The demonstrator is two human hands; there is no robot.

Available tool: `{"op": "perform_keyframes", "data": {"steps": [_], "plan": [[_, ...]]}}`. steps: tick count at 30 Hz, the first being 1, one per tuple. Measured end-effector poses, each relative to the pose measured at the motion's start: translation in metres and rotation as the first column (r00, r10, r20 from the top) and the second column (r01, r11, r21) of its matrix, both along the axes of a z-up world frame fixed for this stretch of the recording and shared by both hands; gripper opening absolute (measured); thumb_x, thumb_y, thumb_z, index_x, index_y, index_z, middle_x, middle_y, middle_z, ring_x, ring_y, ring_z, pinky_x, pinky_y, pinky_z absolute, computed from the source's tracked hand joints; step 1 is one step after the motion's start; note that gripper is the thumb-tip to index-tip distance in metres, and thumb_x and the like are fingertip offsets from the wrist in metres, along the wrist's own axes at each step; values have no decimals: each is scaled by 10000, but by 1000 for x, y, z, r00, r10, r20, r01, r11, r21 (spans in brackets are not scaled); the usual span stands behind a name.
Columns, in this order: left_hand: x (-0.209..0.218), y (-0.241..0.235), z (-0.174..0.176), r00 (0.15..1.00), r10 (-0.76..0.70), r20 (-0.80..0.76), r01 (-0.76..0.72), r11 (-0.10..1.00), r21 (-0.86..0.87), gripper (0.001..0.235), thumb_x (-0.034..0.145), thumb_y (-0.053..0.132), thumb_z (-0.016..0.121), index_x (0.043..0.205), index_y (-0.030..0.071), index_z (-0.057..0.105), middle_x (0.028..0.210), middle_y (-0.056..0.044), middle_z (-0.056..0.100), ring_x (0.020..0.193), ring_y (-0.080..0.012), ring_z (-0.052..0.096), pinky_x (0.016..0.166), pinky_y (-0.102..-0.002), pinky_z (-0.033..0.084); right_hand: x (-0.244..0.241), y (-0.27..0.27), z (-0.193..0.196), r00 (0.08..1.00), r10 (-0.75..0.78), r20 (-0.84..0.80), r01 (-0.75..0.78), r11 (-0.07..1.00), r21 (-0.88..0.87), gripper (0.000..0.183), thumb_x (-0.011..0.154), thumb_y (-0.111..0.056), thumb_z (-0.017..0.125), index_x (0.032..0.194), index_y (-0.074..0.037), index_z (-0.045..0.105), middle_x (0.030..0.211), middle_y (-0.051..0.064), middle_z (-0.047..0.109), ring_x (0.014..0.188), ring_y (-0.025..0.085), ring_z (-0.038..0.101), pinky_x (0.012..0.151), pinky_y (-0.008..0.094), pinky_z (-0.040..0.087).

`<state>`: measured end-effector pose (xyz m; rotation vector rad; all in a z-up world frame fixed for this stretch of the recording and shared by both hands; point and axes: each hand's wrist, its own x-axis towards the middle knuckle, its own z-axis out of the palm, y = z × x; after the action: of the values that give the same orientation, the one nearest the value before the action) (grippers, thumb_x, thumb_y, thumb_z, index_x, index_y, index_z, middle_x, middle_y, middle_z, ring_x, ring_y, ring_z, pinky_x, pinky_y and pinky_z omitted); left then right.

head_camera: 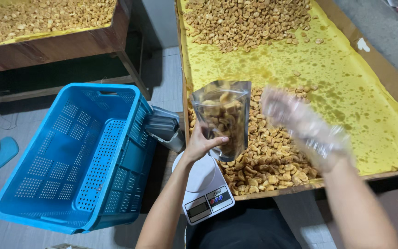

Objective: The person scoops roasted cashews from a large tray into clear plastic bags by hand, using a small plastic container as a scoop, and then weighs each bag on a digital scale before placing them into a blue plastic crate.

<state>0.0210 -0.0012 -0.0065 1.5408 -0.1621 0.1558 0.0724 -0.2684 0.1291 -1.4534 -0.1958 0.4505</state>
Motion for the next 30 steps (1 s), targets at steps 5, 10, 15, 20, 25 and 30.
{"op": "perform_keyframes", "data": {"steps": [5,10,15,20,25,30], "plan": [[8,-2,-3,998,52,-43,-52,999,10,864,714,227,919,1359,-31,406,1230,-163,673,1177,-272,676,1064,-423,538,-58,24,-107,797,-10,-604,54,997,54,403,963,-211,579,1312,-9,584,1244,192,697,1164,302,679,995,387,533],[7,-20,20,978,-7,208,18,999,-50,1037,792,189,927,1572,63,257,1535,-257,471,1401,-345,526,1201,-462,441,-36,63,-209,608,444,-658,533,386,753,409,980,-23,468,1374,18,570,1302,241,648,1106,276,693,834,305,636],[-11,1,100,976,-23,218,33,998,-45,1332,723,331,954,1558,355,-83,1676,-241,113,1478,-397,357,1117,-604,480,-34,69,-230,762,242,-601,384,578,720,354,1024,-60,494,1375,-56,544,1289,179,646,1071,218,693,870,265,613],[6,27,193,963,-160,215,-104,515,851,678,732,399,937,1268,119,630,1538,-274,387,1206,-393,600,954,-514,501,-48,82,-181,653,78,-754,470,738,484,384,1018,-191,514,1357,-13,537,1305,176,627,1179,267,648,975,349,562],[10,30,196,999,-15,37,-21,579,815,281,856,315,770,970,63,720,988,-113,796,910,-201,772,765,-341,604,-76,69,-109,604,237,-761,299,818,492,414,966,-208,543,1346,-45,561,1394,190,603,1264,269,622,1056,375,495],[3,51,183,996,-80,28,38,713,700,253,876,248,788,861,24,672,952,-68,803,876,-116,744,743,-301,598,-51,23,-50,937,185,-297,-53,915,401,765,869,-624,606,1414,-91,558,1453,120,605,1338,218,545,1133,401,335]]}}
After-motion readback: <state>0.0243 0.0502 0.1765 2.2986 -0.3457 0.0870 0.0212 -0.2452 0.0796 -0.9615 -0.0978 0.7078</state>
